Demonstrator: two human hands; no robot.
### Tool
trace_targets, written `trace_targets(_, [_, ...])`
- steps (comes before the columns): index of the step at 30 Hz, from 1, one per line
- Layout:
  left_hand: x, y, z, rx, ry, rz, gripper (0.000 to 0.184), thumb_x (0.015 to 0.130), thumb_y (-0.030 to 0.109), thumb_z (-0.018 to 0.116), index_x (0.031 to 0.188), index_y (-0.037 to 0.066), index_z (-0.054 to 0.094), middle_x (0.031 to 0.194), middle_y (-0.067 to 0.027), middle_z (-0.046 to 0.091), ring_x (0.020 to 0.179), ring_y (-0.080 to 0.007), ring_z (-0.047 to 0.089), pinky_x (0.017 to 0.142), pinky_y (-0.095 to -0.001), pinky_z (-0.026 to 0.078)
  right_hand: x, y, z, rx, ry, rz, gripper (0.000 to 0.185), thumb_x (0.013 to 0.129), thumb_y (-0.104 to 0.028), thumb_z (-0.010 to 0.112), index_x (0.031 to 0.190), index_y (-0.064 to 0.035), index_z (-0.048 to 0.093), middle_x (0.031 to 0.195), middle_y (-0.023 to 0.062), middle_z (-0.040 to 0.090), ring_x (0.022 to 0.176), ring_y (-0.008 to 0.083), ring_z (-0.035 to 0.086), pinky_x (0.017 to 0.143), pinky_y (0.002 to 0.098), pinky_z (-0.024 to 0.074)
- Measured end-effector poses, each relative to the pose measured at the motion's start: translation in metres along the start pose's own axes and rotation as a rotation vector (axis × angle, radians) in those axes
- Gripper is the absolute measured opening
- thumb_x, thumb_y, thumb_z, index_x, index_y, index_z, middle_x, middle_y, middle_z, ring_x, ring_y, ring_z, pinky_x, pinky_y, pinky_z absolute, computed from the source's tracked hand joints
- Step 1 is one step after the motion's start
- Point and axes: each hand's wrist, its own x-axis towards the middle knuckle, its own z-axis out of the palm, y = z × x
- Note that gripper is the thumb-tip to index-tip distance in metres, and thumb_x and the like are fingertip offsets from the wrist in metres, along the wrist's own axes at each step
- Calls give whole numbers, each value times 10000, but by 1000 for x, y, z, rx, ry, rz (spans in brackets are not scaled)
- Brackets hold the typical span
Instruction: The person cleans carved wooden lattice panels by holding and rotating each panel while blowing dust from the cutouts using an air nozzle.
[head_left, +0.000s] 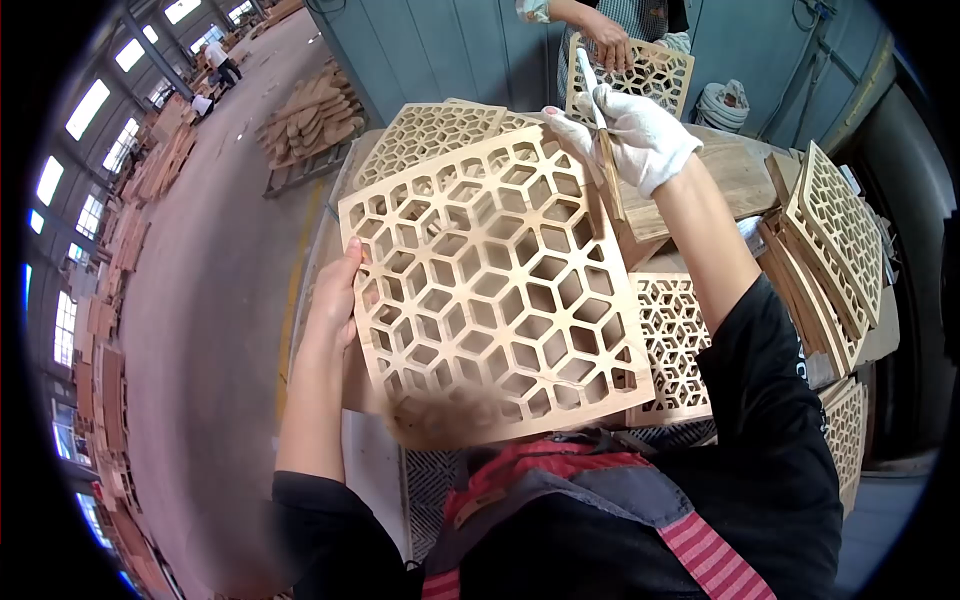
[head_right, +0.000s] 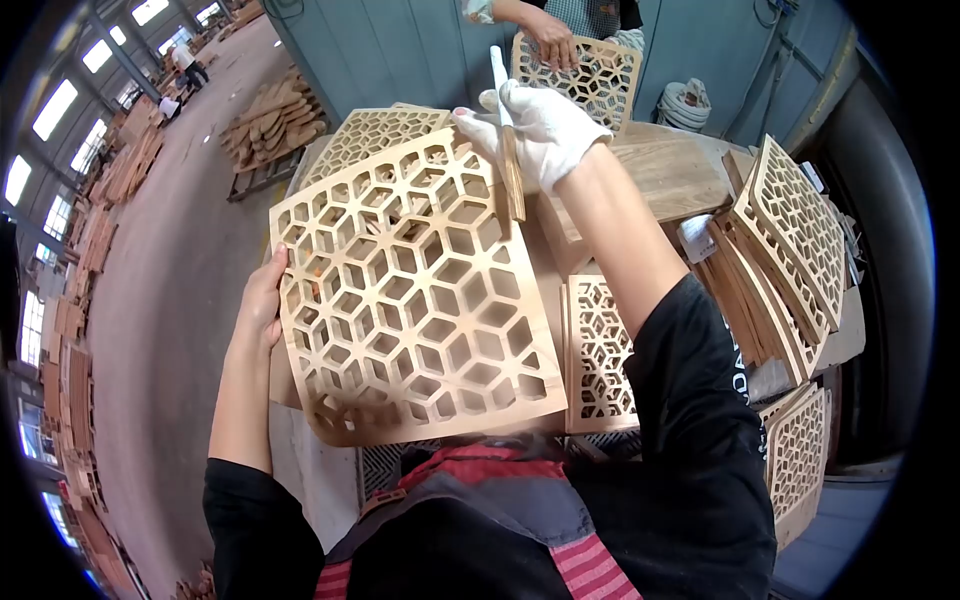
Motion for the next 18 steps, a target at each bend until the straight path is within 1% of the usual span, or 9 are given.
trace_targets(1, [0, 0, 0, 1, 5, 1, 346, 995, 365, 520, 859, 50, 561, 725, -50, 595, 495, -84, 537, 412, -204, 462, -1, 2, 2, -21, 25, -17, 302, 1021, -176, 425, 1083, 116, 475, 1194, 395, 462, 1099, 467, 579, 884, 489, 593])
trace_targets(4, [-1, 1, 1, -15, 2, -4, 358, 997, 361, 517, 849, 38, 561, 722, -51, 593, 489, -85, 526, 413, -203, 465, 5, 2, -8, 10, 8, 78, 278, 1016, -244, 453, 1011, 31, 493, 1117, 268, 512, 1025, 392, 615, 823, 460, 615])
trace_targets(7, [-5, 3, 3, -14, -18, -4, 374, 997, 363, 518, 873, 16, 580, 732, -53, 600, 499, -86, 535, 423, -202, 474, 10, 6, -12, -32, 36, 32, 273, 1014, -236, 459, 1019, 35, 490, 1130, 265, 503, 1057, 396, 595, 847, 464, 607])
trace_targets(8, [-8, 4, 8, 10, 36, -1, 403, 996, 370, 518, 934, -18, 607, 747, -63, 616, 513, -90, 547, 437, -202, 488, 9, 4, -15, -16, -6, 64, 255, 1010, -209, 462, 1044, 43, 476, 1163, 269, 486, 1088, 410, 576, 867, 471, 598])
trace_targets(9, [-8, 5, 5, 59, 29, -33, 427, 994, 377, 519, 992, -38, 620, 797, -82, 637, 549, -93, 569, 457, -204, 504, 13, 6, -16, -32, 29, 20, 242, 1004, -172, 458, 1073, 59, 459, 1188, 279, 481, 1103, 425, 566, 879, 476, 592])
trace_targets(12, [-5, 5, 0, 79, -3, -51, 430, 993, 377, 522, 1019, -40, 623, 868, -92, 653, 607, -91, 596, 488, -204, 519, 17, 9, -20, -81, 62, -20, 249, 987, -130, 464, 1089, 97, 457, 1190, 312, 508, 1107, 428, 567, 898, 472, 584])
trace_targets(15, [-3, 3, 1, 69, -12, -71, 433, 992, 380, 521, 1051, -37, 622, 913, -91, 659, 647, -91, 608, 515, -203, 528, 19, 13, -23, -82, 82, -39, 249, 984, -105, 461, 1103, 113, 451, 1192, 318, 510, 1098, 418, 577, 909, 466, 580])
trace_targets(17, [-5, 5, 4, 82, -5, -79, 438, 992, 385, 518, 1082, -32, 620, 940, -89, 663, 672, -94, 618, 531, -201, 532, 17, 16, -22, -104, 94, -51, 236, 993, -89, 433, 1102, 119, 451, 1184, 305, 519, 1086, 413, 584, 921, 467, 573])
trace_targets(18, [-2, 4, -2, 134, -37, -110, 452, 993, 394, 514, 1131, -27, 606, 995, -96, 665, 738, -98, 635, 570, -204, 541, 18, 17, -23, -110, 117, -42, 235, 999, -98, 425, 1100, 112, 453, 1173, 294, 526, 1084, 414, 583, 924, 471, 571])
